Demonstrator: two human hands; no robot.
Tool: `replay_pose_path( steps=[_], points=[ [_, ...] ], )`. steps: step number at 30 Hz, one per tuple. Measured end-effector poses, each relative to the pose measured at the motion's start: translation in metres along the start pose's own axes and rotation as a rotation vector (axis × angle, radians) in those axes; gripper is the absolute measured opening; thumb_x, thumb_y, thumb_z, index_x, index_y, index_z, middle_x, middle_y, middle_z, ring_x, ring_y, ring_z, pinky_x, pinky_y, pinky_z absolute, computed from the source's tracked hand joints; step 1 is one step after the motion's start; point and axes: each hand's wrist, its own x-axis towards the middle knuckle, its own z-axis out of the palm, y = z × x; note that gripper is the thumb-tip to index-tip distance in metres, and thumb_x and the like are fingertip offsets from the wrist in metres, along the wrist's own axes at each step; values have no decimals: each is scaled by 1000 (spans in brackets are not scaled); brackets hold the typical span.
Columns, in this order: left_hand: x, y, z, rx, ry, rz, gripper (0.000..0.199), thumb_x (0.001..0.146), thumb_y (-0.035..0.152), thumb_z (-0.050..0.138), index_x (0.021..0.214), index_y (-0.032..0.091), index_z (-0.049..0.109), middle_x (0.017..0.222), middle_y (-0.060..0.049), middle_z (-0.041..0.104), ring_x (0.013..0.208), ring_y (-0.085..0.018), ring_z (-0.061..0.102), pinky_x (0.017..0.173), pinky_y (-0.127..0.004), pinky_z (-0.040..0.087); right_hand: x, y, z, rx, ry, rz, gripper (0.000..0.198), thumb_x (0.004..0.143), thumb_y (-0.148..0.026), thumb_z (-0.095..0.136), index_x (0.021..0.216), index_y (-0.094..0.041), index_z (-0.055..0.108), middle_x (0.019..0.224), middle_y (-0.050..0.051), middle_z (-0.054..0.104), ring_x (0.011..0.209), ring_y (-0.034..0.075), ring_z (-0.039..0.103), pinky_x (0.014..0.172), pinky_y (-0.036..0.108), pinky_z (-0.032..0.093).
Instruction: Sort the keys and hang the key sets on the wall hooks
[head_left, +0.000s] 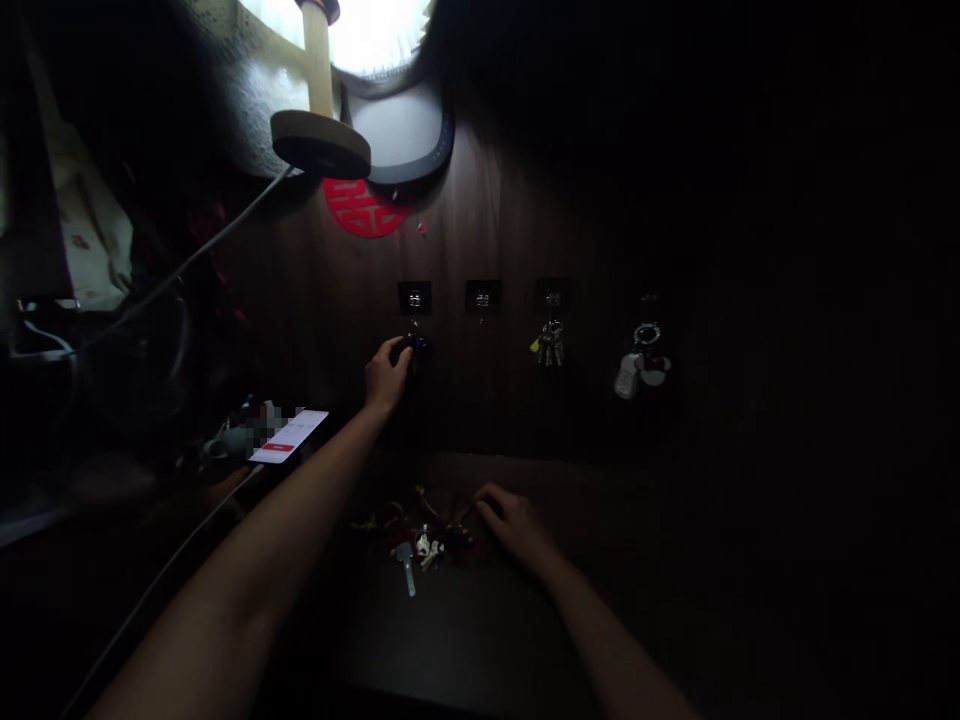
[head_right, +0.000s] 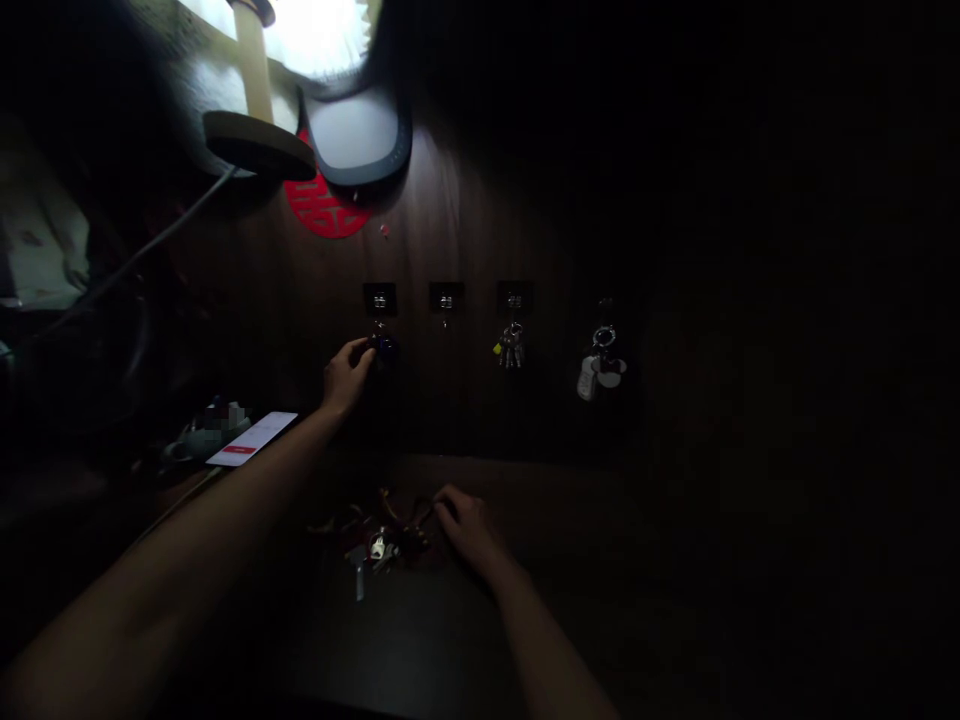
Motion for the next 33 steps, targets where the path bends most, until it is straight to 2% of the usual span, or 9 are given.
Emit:
replay_pose_path(
  steps=[4,9,13,17,20,22,25,33],
  points=[
    [-33,-17,-8,-63,-41,-47,33,78,27,53,109,20,58,112,-7,62,102,-21,56,88,-33,41,0,-2,-1,-6,-9,8,18,81,-27,43,83,-20,60,80,2,65,77,16,60,69,26,41],
    [-84,-37,-15,-234,-95,-174,28,75,27,55,102,23,61,105,-4,65,101,-20,56,90,-33,39,1,-2,0,2,-6,4,18,80,-28,44,80,-20,60,77,1,64,74,16,59,67,25,42],
    [-120,-41,-19,-356,-117,-247,25,73,28,57,97,22,63,102,-4,65,100,-20,57,90,-32,40,1,-2,0,-4,-11,5,18,80,-28,44,81,-20,60,76,0,64,74,15,59,67,25,41],
    [-142,-40,-26,-377,-163,-278,22,73,28,57,94,22,64,98,-3,66,96,-19,58,86,-30,41,0,-6,-2,-25,-32,19,17,81,-27,44,82,-20,60,78,1,64,75,16,59,67,25,41],
    [-151,-46,-32,-314,-186,-281,20,74,28,55,90,23,65,93,-2,67,92,-20,59,82,-29,43,-1,-13,-2,-22,-68,-31,15,81,-25,46,83,-20,60,81,2,63,78,16,58,71,26,41],
    [-154,-50,-33,-254,-209,-271,19,75,28,54,88,23,65,91,-2,67,90,-20,59,81,-30,43,-4,-20,-2,-6,-88,-92,13,80,-24,49,84,-20,60,85,2,62,81,15,58,74,27,42],
    [-158,-52,-32,-201,-307,-213,18,76,29,53,88,25,65,91,-1,67,89,-20,60,81,-30,43,-7,-28,-2,-8,-117,-157,10,77,-23,54,84,-21,61,87,2,60,83,15,56,76,27,42],
    [-171,-45,-27,-135,-583,2,19,80,29,49,91,26,64,89,-1,67,85,-18,60,78,-27,42,-11,-32,-1,-43,-211,-167,19,73,-24,61,92,-23,60,95,3,58,91,17,52,80,30,41]
  ],
)
